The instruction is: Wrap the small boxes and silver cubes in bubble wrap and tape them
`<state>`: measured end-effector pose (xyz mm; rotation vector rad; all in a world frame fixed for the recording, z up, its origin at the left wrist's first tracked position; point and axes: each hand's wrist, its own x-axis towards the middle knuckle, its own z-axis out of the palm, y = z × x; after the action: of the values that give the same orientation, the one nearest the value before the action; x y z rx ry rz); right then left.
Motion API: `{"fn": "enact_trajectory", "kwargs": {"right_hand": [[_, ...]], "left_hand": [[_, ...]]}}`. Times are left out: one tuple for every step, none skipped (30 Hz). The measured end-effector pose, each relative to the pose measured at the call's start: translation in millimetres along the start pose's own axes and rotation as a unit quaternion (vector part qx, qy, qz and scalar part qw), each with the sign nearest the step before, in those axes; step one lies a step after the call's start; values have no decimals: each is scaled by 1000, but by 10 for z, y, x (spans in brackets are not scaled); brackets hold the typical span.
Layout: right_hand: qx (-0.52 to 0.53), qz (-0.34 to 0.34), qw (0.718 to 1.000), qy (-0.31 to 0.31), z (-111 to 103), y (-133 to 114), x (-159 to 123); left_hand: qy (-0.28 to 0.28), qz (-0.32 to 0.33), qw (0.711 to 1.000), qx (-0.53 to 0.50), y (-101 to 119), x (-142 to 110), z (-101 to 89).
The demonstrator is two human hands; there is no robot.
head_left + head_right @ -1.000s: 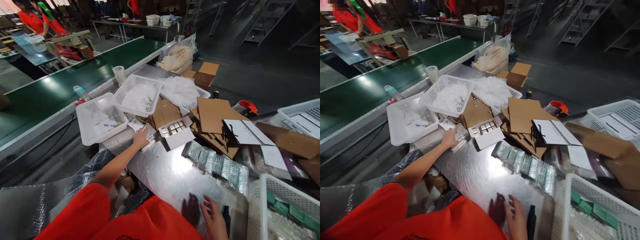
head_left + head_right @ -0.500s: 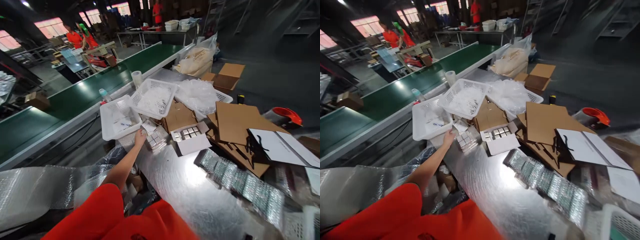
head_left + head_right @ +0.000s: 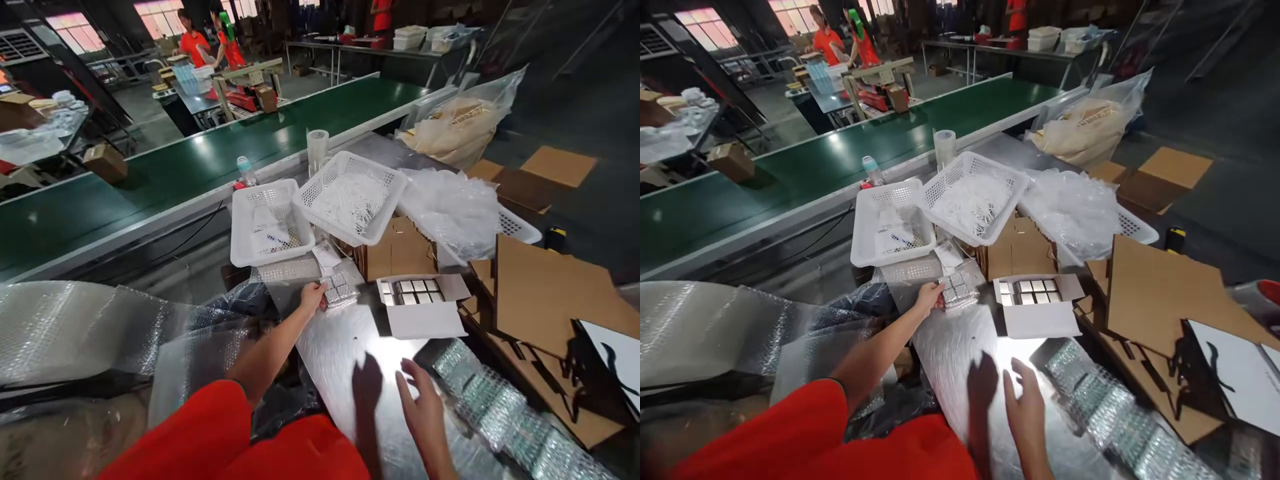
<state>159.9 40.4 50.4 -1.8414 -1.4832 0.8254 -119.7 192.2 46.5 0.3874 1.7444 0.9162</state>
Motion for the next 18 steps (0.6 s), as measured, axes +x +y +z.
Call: {"fn": "enact_trajectory", "kwargs": {"right_hand": [[20,-28,999,-32,185,-253,257],[26,-49,996,-66,372,-487,499],[23,-66,993,-92,553,-694,720],[8,-73,991,-109,720,-865,917],[-13,-71,990,-124,866,-1000,1086],[-38,-59,988,-137,988,-1098,1228],[-62,-43,986,-149,1083,-1162,1345],[-84,-26,983,-160,1151,-1198,1436],[-100,-11,980,-170,1196,-1211,1506],[-112,-1,977,-179,1219,-1207,1556],[-118,3,975,-186,1226,-1190,1590],[-119,2,974,-191,1221,-1167,1610],[-115,0,974,-195,1209,-1141,1620],[-109,-2,974,-199,1193,-1116,1623],[-101,-2,974,-202,1178,-1093,1621],[-93,-1,975,-203,1165,-1074,1617],[-88,0,975,-204,1157,-1062,1610],[-87,-1,975,-206,1155,-1058,1601]], "left_hand": [[-5,6,1000,10,-21,19,3],[-9,13,1000,18,-42,37,4],[-12,21,999,26,-63,54,3],[-15,29,999,32,-84,70,1],[-18,37,998,38,-103,85,0],[-21,43,998,44,-119,97,1],[-25,48,997,50,-133,108,5],[-28,52,997,55,-144,116,11],[-31,52,997,57,-153,120,22],[-33,56,996,61,-159,122,36],[-33,67,995,70,-163,120,52],[-29,86,992,89,-164,116,68],[-21,112,987,116,-163,111,83],[-12,141,979,148,-161,106,94],[-4,169,969,181,-158,102,98],[1,189,959,210,-155,101,97],[1,199,953,229,-154,102,89],[-5,203,949,240,-154,107,75]]}}
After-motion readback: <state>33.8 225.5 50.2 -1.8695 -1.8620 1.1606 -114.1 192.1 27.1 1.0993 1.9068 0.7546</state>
